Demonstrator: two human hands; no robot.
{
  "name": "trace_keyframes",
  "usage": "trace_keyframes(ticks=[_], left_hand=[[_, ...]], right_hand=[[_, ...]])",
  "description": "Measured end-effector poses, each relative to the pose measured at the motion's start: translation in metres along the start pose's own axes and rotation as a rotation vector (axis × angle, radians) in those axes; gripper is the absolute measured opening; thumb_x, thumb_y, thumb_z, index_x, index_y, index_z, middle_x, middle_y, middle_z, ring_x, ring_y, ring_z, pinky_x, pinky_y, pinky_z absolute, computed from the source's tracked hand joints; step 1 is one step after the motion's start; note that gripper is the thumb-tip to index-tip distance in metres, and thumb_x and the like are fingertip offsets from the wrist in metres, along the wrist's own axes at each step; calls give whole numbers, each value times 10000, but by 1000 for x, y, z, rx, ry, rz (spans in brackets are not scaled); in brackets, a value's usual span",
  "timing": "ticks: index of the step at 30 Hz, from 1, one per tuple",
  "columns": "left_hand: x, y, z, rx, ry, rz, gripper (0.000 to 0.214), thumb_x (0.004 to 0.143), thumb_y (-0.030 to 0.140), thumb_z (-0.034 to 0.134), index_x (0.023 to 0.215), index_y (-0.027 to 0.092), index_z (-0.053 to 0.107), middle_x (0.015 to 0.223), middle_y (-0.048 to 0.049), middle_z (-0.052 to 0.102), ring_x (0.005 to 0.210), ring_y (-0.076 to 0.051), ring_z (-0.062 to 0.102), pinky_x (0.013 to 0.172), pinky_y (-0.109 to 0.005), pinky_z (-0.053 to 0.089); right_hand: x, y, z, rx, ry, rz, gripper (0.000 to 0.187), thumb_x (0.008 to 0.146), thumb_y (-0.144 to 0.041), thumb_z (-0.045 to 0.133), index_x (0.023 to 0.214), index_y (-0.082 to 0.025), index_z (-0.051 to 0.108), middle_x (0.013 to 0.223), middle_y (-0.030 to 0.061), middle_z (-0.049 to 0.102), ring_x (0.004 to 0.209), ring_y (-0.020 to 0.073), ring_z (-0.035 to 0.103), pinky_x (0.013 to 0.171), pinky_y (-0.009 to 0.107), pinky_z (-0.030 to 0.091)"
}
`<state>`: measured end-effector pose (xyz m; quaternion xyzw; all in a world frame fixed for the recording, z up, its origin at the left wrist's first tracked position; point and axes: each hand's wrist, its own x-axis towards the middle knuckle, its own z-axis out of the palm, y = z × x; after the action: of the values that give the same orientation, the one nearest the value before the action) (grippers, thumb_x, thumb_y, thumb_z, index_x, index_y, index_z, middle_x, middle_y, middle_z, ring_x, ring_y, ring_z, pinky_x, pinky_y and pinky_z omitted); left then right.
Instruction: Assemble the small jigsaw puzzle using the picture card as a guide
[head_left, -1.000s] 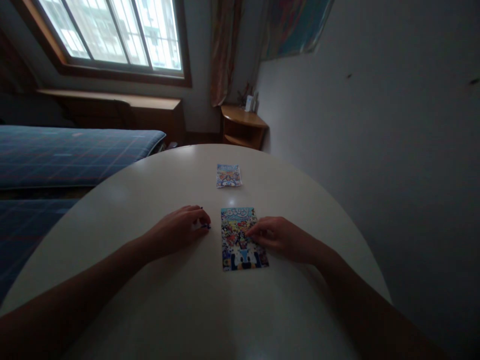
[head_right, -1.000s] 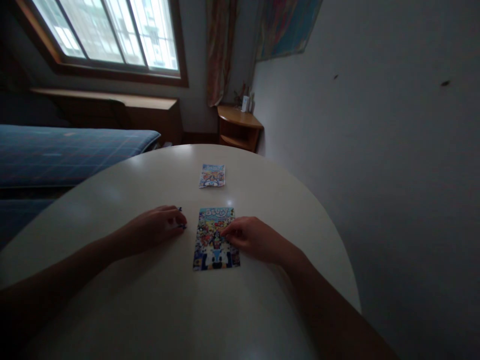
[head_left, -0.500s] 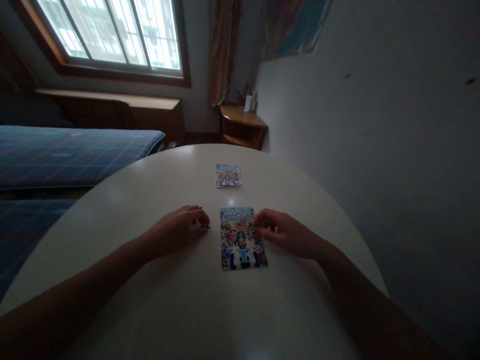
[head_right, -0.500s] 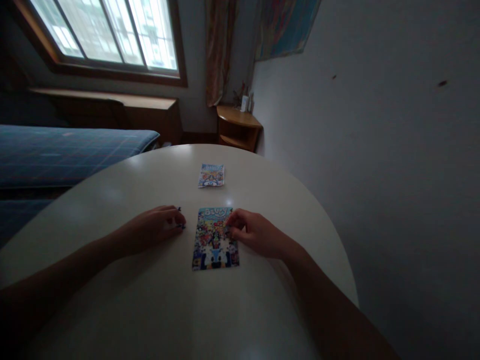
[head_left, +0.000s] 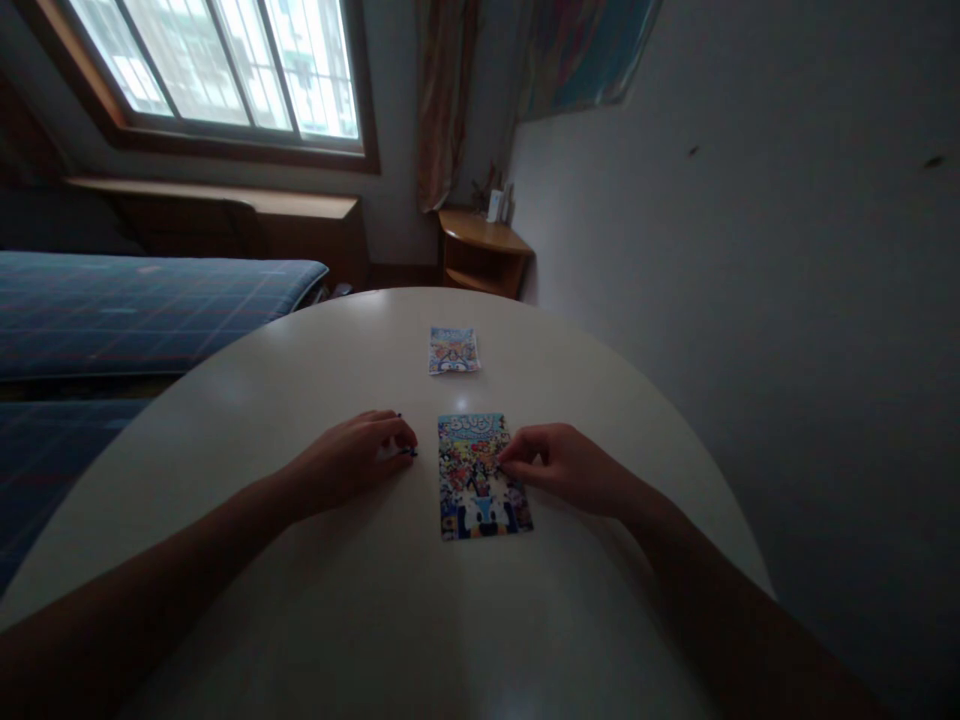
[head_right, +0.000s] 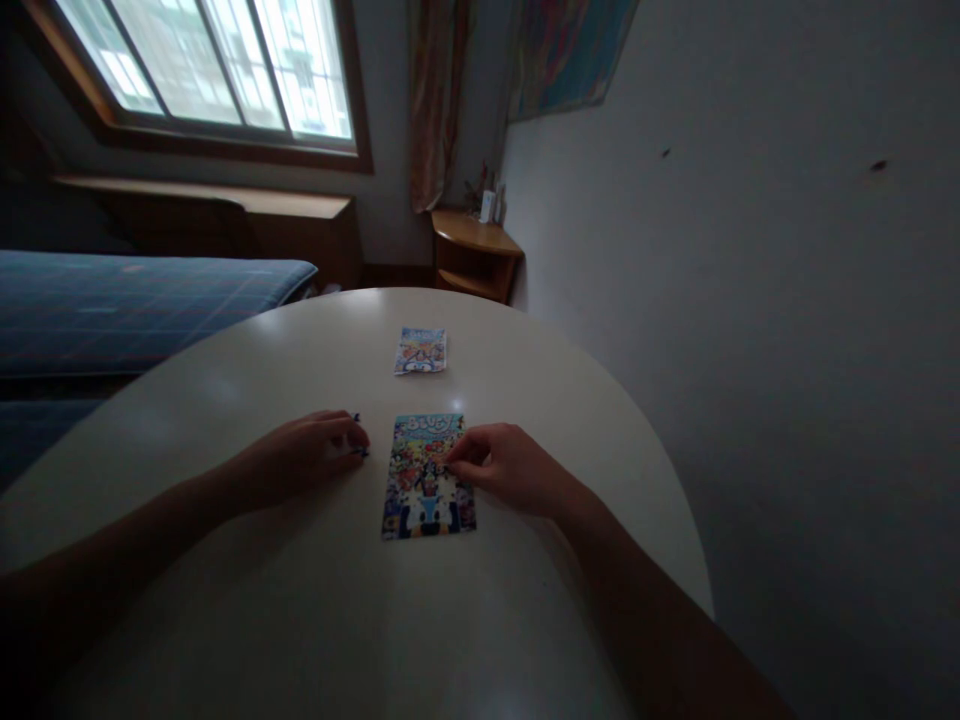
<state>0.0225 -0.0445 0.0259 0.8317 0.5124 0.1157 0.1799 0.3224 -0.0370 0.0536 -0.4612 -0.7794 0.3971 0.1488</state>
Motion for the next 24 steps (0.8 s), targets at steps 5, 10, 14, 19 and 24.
trace_keyframes(ticks=[5,10,14,19,24], left_hand=[[1,-2,2,2,0,-1,192,896,331,542,996,228,670,941,-51,632,833,-204,602,755,-324,468],[2,-3,3,5,0,-14,190,886,333,550,991,230,671,935,-49,629,833,-207,599,761,-330,467],[1,-2,2,-7,0,-19,200,886,347,550,992,232,675,941,-51,631,833,-213,601,755,-330,467],[1,-2,2,-19,15,-15,190,871,334,566,978,228,681,923,-49,633,823,-213,603,753,-327,463],[1,-2,3,-22,28,7,178,874,320,566,977,229,679,914,-45,632,814,-206,602,754,-323,464]], right_hand=[[2,2,6,-5,8,32,137,812,-299,719,862,-175,753,772,36,745,686,141,656,646,257,477],[3,2,11,7,18,61,135,795,-287,730,839,-164,764,752,38,742,659,137,645,608,246,459],[3,4,13,37,4,62,153,792,-309,728,842,-171,771,757,37,748,655,135,643,599,243,452],[3,6,14,-15,28,53,153,789,-313,725,836,-176,773,724,32,733,624,126,617,577,240,430],[4,6,16,-28,34,40,144,784,-305,730,832,-175,766,748,38,736,641,134,626,577,242,433]])
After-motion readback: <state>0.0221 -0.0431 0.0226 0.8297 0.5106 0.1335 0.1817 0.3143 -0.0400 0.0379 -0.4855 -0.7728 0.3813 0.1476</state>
